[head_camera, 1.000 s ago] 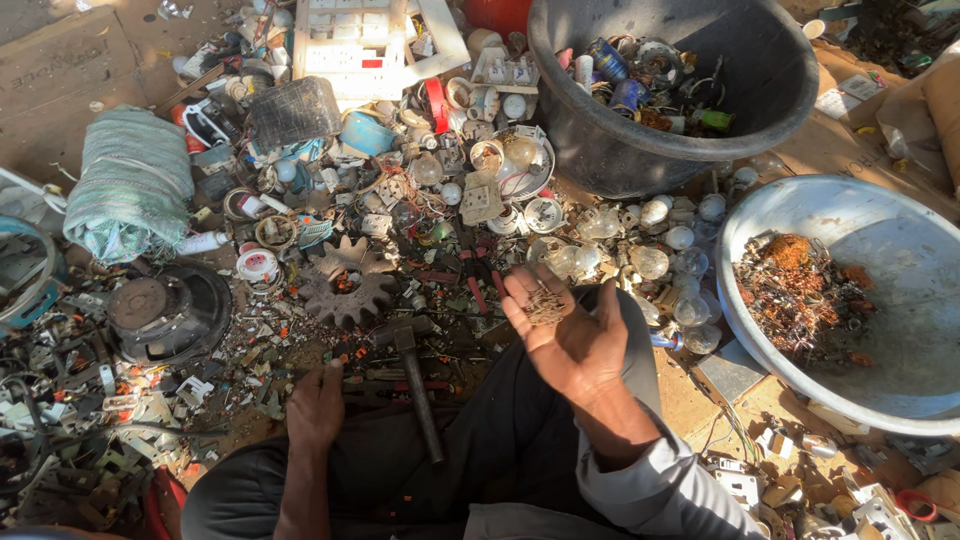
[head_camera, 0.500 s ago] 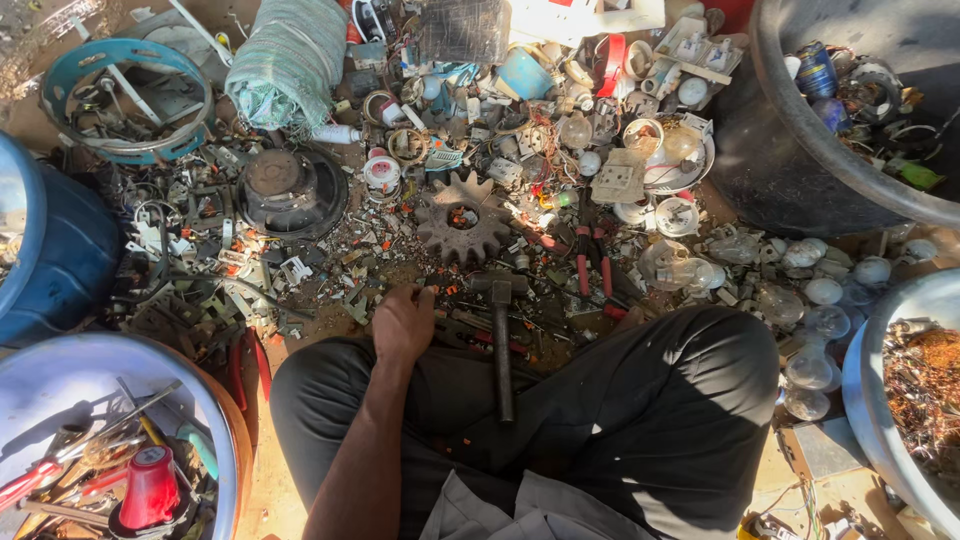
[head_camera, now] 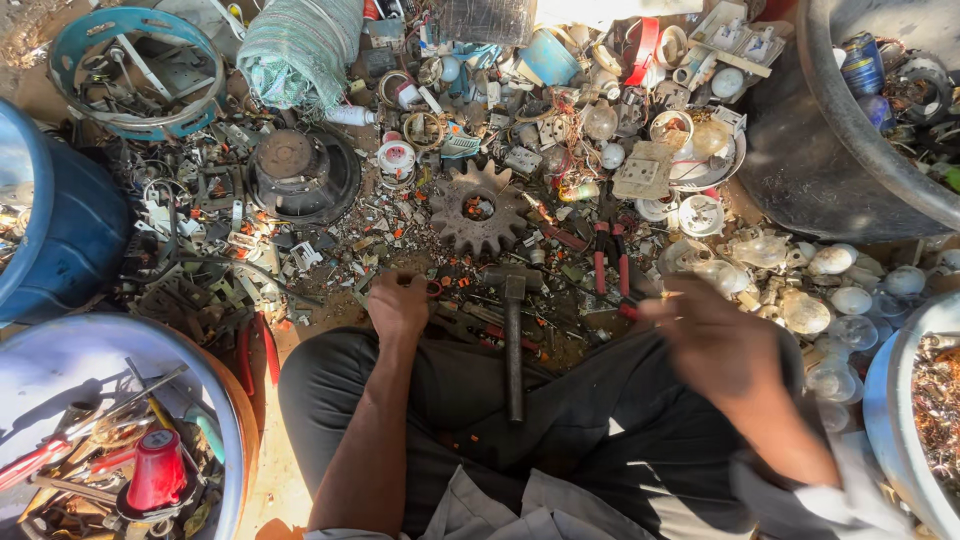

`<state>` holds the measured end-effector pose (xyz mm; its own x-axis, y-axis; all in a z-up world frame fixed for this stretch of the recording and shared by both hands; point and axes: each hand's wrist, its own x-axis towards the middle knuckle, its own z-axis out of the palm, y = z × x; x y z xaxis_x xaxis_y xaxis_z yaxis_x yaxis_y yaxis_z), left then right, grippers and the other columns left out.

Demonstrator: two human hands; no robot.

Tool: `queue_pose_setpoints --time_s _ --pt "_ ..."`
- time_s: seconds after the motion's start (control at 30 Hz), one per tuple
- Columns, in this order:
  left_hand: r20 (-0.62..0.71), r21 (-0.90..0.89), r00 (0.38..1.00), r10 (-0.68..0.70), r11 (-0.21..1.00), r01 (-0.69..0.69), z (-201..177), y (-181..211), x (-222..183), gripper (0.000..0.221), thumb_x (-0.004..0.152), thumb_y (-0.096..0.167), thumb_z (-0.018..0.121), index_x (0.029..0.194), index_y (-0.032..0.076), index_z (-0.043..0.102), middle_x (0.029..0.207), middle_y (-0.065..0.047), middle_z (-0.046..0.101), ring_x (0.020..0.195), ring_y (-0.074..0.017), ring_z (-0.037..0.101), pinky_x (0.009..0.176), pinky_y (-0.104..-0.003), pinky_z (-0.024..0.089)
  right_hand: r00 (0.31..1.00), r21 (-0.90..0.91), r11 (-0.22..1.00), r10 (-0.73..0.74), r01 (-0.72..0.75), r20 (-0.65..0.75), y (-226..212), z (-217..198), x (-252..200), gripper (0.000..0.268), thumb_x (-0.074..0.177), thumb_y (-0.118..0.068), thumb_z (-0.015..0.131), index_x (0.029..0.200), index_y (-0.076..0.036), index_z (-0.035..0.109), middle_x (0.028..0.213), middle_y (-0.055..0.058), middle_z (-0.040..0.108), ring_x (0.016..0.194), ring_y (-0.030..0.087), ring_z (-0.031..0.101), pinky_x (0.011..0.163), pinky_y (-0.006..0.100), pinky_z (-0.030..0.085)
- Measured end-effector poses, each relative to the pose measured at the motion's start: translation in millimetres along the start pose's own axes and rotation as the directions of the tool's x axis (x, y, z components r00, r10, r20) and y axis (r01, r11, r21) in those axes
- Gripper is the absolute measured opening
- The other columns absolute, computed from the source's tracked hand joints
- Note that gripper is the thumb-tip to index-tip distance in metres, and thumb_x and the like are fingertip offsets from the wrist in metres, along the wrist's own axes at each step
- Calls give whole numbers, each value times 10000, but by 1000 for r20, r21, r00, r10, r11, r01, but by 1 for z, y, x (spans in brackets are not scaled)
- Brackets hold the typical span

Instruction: The person sits on the ground amidst a large pile of electronic waste and scrap materials. Using a hammer, they repeatedly strike a metal gear-like object to break it apart and separate copper wire components. The person then picks up the separated copper pieces and places them into a nearby white basin.

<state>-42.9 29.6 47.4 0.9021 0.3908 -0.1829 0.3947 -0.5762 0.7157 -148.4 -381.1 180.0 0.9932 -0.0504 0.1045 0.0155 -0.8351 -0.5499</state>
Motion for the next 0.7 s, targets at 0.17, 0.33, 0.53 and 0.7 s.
queue_pose_setpoints --time_s 0.17,0.33,0.53,0.7 --pt "-109 -149 994 -19 989 3 1 -8 4 294 862 205 736 1084 12 723 1011 -176 761 916 -339 735 829 -449 565 837 142 947 -322 290 442 -132 135 64 362 899 -237 712 1225 -80 696 1236 120 687 1022 298 687 885 444 560" --pt "-136 -138 990 21 990 -40 4 -11 9 264 841 225 763 999 14 765 1005 -189 757 907 -347 734 830 -448 570 864 -337 820 -331 462 380 -131 171 63 462 718 -302 829 1102 -117 650 1241 170 636 1216 407 610 967 527 496" --pt "3 -230 999 -43 972 43 14 -3 12 272 843 252 726 1006 41 779 948 -157 781 858 -314 758 802 -427 581 696 -146 881 449 -451 559 -106 188 65 834 870 -290 789 1485 -49 280 1167 294 657 1013 433 690 896 504 549" --pt "35 -229 999 -12 973 20 14 -5 13 248 870 242 716 996 42 792 925 -155 789 812 -311 766 757 -439 591 686 152 730 520 -666 508 -102 200 59 779 823 -126 777 1418 -40 281 1191 308 627 966 359 717 824 484 594"
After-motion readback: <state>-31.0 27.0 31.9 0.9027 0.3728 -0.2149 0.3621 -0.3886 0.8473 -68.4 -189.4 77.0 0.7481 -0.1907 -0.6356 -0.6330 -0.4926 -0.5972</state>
